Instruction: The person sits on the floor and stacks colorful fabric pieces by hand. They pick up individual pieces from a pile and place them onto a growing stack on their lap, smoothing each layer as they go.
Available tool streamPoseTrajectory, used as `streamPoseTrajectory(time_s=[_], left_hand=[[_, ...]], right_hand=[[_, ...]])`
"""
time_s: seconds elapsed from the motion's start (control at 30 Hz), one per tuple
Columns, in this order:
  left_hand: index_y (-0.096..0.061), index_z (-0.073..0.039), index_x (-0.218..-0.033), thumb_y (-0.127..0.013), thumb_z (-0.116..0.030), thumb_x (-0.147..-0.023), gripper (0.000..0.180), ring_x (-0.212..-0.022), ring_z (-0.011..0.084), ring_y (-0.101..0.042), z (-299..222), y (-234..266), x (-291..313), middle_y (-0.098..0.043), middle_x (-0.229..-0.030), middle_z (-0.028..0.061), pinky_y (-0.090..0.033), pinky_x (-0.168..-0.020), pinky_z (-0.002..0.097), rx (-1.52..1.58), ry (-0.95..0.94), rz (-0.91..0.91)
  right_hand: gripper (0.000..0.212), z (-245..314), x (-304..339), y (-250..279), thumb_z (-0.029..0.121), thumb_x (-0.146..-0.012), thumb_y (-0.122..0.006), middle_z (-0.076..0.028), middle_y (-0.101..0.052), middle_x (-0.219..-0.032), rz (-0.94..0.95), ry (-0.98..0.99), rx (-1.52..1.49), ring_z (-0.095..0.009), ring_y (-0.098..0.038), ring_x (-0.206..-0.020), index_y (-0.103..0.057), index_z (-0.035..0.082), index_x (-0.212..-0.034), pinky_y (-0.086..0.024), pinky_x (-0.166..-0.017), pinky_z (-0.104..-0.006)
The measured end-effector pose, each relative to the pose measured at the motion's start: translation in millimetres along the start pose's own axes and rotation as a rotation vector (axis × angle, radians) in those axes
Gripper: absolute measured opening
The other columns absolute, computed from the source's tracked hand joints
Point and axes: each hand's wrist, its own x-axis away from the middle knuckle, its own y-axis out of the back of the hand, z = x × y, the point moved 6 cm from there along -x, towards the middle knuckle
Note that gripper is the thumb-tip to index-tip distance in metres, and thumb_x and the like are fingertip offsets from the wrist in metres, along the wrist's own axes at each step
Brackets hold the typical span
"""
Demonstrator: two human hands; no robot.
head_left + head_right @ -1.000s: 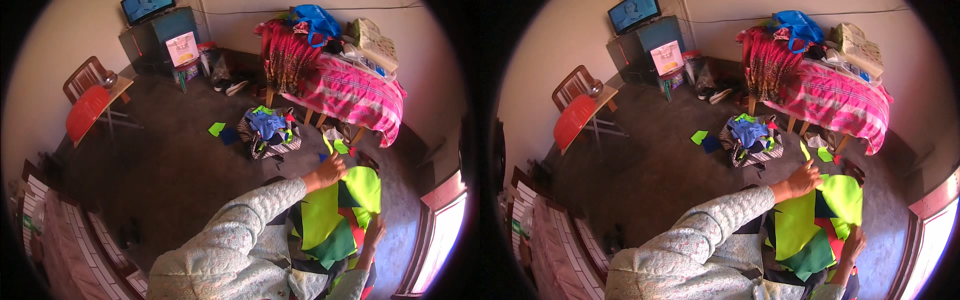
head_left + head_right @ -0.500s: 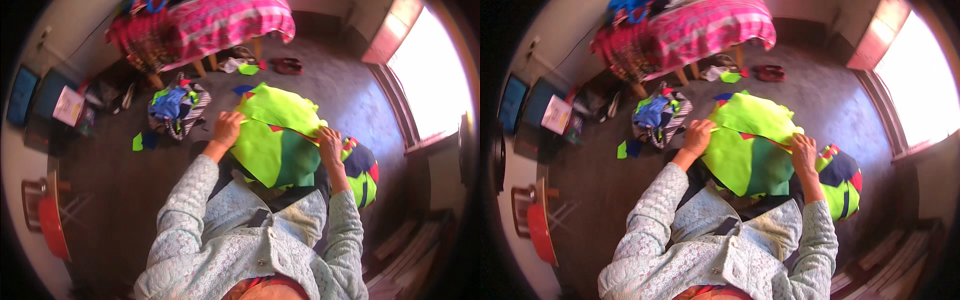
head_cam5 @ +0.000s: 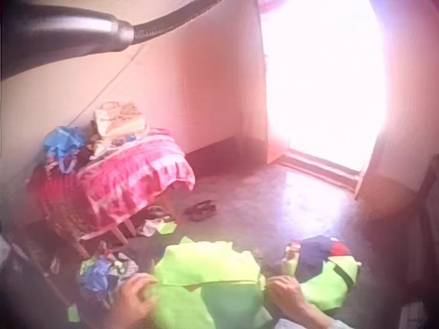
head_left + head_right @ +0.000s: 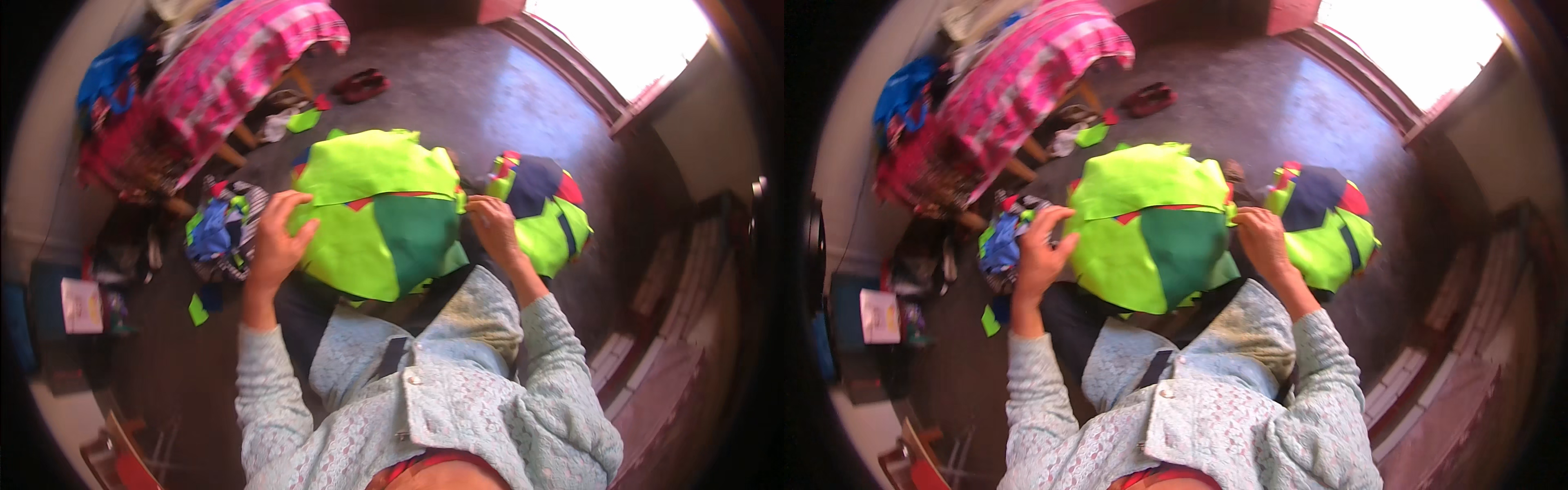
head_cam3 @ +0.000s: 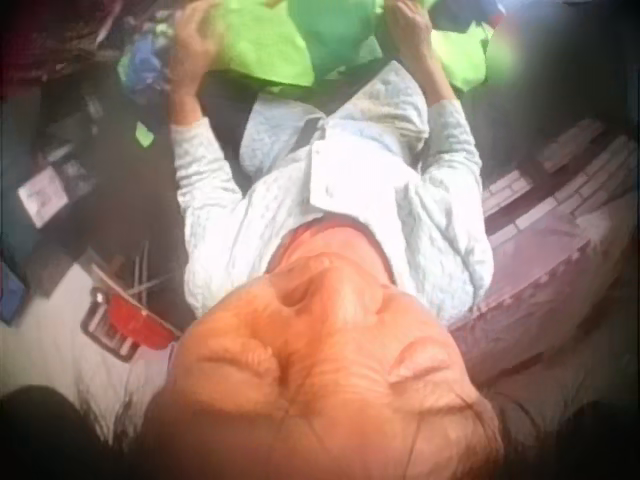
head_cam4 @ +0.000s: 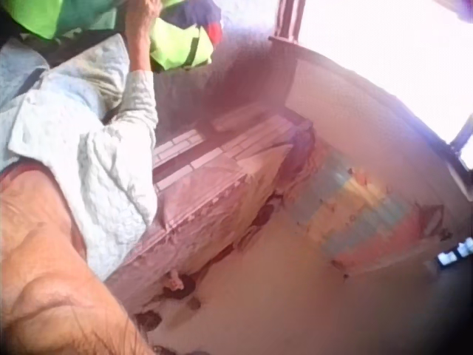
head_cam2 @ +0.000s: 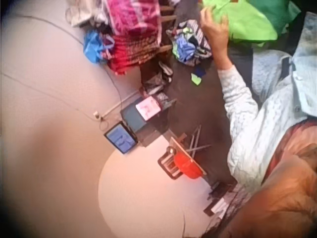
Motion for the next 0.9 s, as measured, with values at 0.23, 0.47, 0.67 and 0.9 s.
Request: streamPoseTrajectory(time_s=[0.23,0.47,0.67,0.9], left_hand=[[-0.061,-0.009,-0.091,-0.062,-0.024,-0.089,0.016,-0.089,0.0326,-0.066,-198.4,45.0,-14.3,-0.063,-0.095,0.0141,-0.046,-0.091,0.0545,1.195,-0.441,0.0],[-0.054,-0.016,-0.092,-0.056,-0.025,-0.092,0.009,-0.079,0.0208,-0.055,-274.9,34.2,-24.9,-0.054,-0.081,-0.0007,-0.046,-0.077,0.0435,1.554,0.255,0.149],[-0.047,-0.015,-0.085,-0.051,-0.021,-0.093,0.01,-0.064,0.0138,-0.05,-297.0,21.7,-19.7,-0.046,-0.073,-0.0046,-0.045,-0.067,0.0376,1.624,0.459,-0.243],[-0.044,-0.015,-0.081,-0.049,-0.02,-0.093,0.014,-0.06,0.0098,-0.048,-295.1,29.8,-24.5,-0.043,-0.068,-0.0077,-0.045,-0.063,0.0367,1.585,0.443,-0.335]], right_hand=[[0.019,-24.5,73.4,-28.3,0.013,-0.072,-0.07,-0.007,-0.063,-0.115,0.132,-0.194,0.092,-0.028,-0.053,-0.116,-0.069,0.013,-0.091,-0.039,-0.096,-0.0411],[0.019,-22.8,82.3,-43.2,0.021,-0.072,-0.069,-0.002,-0.061,-0.121,0.174,-0.141,0.216,-0.024,-0.046,-0.126,-0.07,0.017,-0.091,-0.032,-0.101,-0.0418],[0.016,-17.2,75.6,-41.8,0.017,-0.074,-0.07,-0.002,-0.062,-0.121,0.171,-0.147,0.2,-0.023,-0.048,-0.125,-0.07,0.018,-0.09,-0.032,-0.101,-0.0409],[0.013,-24.1,75.2,-44.1,0.019,-0.074,-0.068,0.0,-0.063,-0.118,0.144,-0.166,0.159,-0.022,-0.047,-0.125,-0.071,0.019,-0.086,-0.031,-0.1,-0.0404]])
